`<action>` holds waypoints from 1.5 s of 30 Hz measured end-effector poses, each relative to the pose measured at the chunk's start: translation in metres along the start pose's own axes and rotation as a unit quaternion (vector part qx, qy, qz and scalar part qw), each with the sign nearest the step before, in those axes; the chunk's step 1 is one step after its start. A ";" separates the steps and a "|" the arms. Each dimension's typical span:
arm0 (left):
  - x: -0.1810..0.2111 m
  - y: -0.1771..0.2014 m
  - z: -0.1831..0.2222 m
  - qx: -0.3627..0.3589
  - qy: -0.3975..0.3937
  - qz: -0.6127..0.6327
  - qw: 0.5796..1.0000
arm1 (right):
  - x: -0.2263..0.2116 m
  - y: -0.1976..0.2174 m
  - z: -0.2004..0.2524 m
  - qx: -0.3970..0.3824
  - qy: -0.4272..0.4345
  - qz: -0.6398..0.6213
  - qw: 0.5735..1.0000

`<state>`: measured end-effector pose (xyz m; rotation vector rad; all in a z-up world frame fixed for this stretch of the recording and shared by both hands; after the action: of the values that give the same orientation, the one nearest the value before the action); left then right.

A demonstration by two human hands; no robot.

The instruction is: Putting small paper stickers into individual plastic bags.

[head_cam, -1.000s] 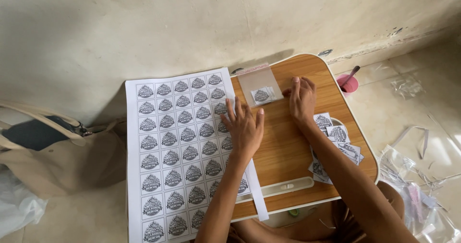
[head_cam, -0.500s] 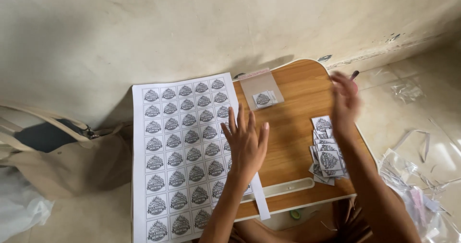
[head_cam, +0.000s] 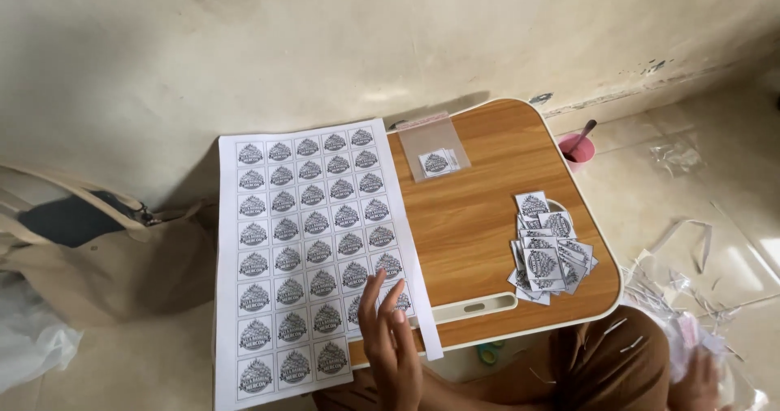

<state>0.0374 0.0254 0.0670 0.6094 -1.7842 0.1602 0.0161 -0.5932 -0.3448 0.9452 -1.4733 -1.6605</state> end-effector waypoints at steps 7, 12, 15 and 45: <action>-0.004 0.009 0.018 0.012 0.009 -0.033 0.999 | -0.009 0.045 0.040 0.048 -0.038 -0.055 0.997; -0.007 0.002 0.026 0.000 -0.002 -0.027 1.000 | 0.027 0.034 0.047 0.093 -0.081 -0.099 0.987; 0.003 0.001 0.028 -0.014 0.013 0.001 1.000 | 0.013 0.052 0.055 0.119 -0.100 -0.127 0.980; 0.031 -0.082 0.019 -0.323 0.189 0.538 0.755 | -0.401 0.350 0.179 -0.464 0.192 -0.719 0.479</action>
<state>0.0551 -0.0622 0.0734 -0.9531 -1.4400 0.3861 0.0650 -0.1900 0.0432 1.7224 1.1299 -2.4039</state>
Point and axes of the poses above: each hand's wrist, its own z-axis away from the middle knuckle, its own y-axis out of the back of the hand, x = y × z, the point moved 5 cm from there along -z, towards the middle knuckle, and after that the axes turned 8 degrees about z, right-handed, at the moved point
